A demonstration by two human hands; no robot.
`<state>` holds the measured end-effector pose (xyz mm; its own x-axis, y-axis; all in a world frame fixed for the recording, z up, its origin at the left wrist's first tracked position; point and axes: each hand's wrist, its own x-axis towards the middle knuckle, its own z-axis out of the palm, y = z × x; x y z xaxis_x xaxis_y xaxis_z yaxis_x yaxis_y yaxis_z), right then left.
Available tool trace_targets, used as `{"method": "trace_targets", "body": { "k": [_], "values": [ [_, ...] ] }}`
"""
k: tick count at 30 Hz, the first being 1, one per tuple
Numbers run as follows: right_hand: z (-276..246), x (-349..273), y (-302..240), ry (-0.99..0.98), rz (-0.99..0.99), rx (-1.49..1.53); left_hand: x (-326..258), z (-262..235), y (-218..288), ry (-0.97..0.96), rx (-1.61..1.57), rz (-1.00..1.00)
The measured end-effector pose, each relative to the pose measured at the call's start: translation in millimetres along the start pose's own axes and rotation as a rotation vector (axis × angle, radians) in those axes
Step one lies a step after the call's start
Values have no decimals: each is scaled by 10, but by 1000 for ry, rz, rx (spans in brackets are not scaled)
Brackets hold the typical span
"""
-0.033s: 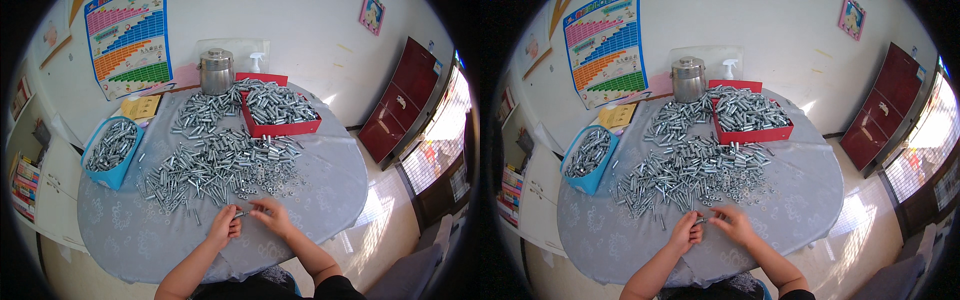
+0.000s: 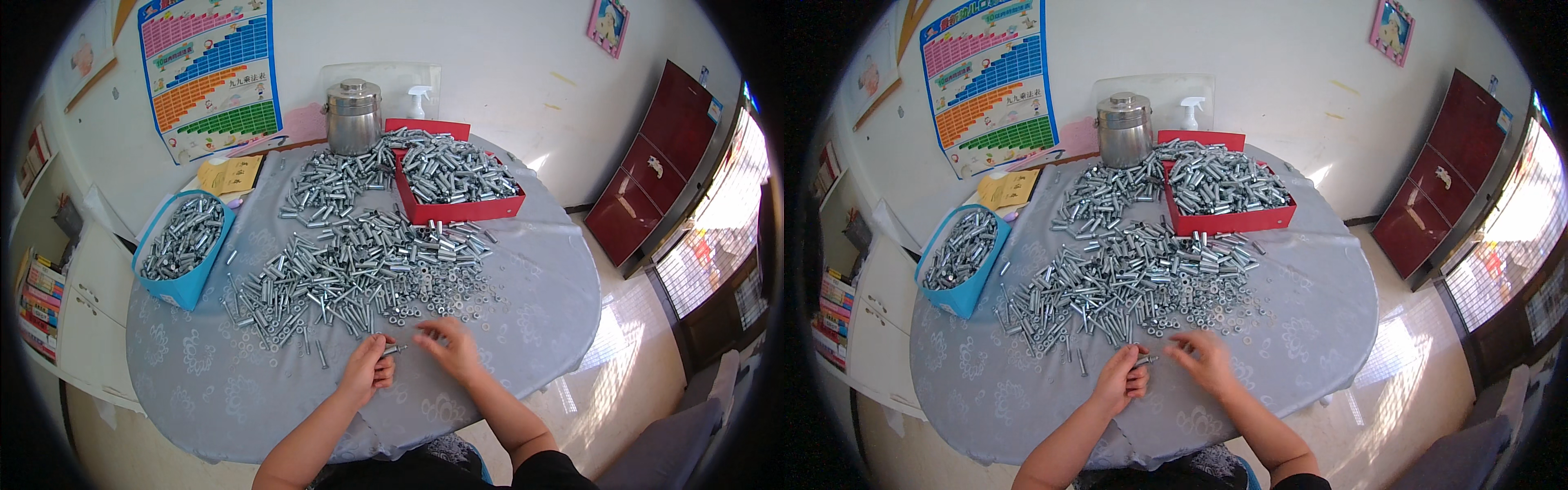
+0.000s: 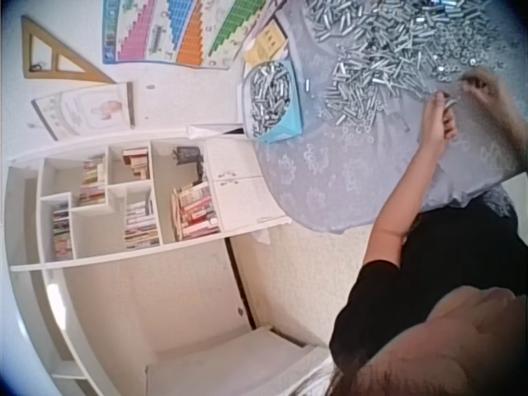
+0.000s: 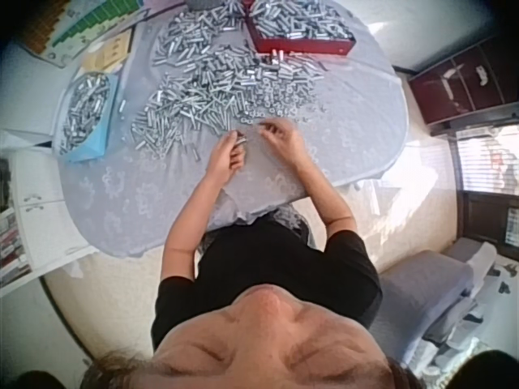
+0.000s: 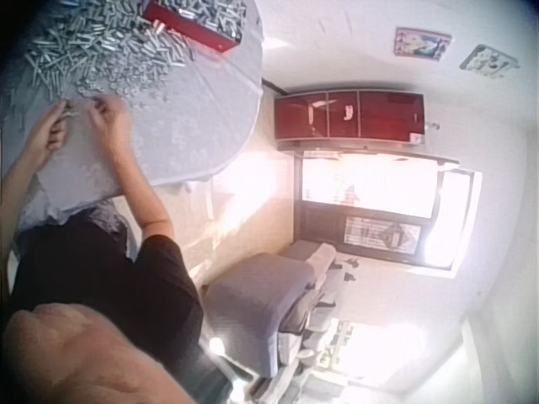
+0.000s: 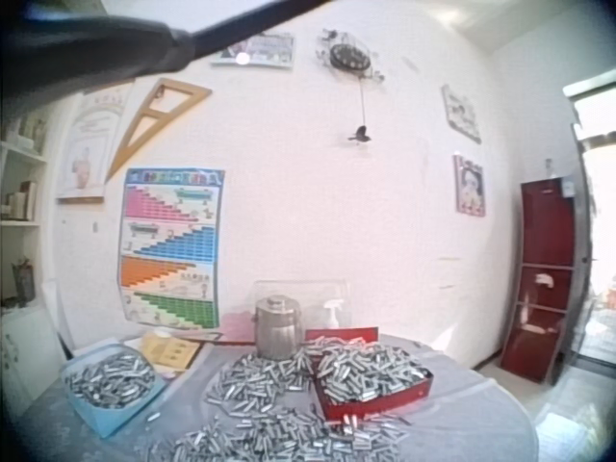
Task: The person sits at a table covered with a grey cloth and repeatedly picks up metal bolts and washers. They thread the washers onto the bolts by hand and place the assembled fasteners into a blue plastic basket.
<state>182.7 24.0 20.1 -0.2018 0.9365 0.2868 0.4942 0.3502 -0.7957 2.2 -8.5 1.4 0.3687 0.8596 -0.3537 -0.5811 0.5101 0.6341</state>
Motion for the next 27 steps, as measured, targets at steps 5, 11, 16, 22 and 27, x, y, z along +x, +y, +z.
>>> {"method": "trace_targets", "body": {
  "k": [5, 11, 16, 22, 27],
  "values": [
    [-149, 66, 317, 205, 45, -451, -20, 14, 21, 0, 8, 11],
    [-105, 92, 328, 204, 38, -493, -24, 14, 27, 3, 6, 13],
    [-104, 98, 306, 153, 27, -439, -31, -1, 32, 6, 13, 26],
    [-35, 21, 142, -114, 118, 249, -31, 19, 42, 36, -3, 13],
    [45, -9, 61, -209, 2, 382, -10, 14, 19, 52, 28, 6]
  ]
}}
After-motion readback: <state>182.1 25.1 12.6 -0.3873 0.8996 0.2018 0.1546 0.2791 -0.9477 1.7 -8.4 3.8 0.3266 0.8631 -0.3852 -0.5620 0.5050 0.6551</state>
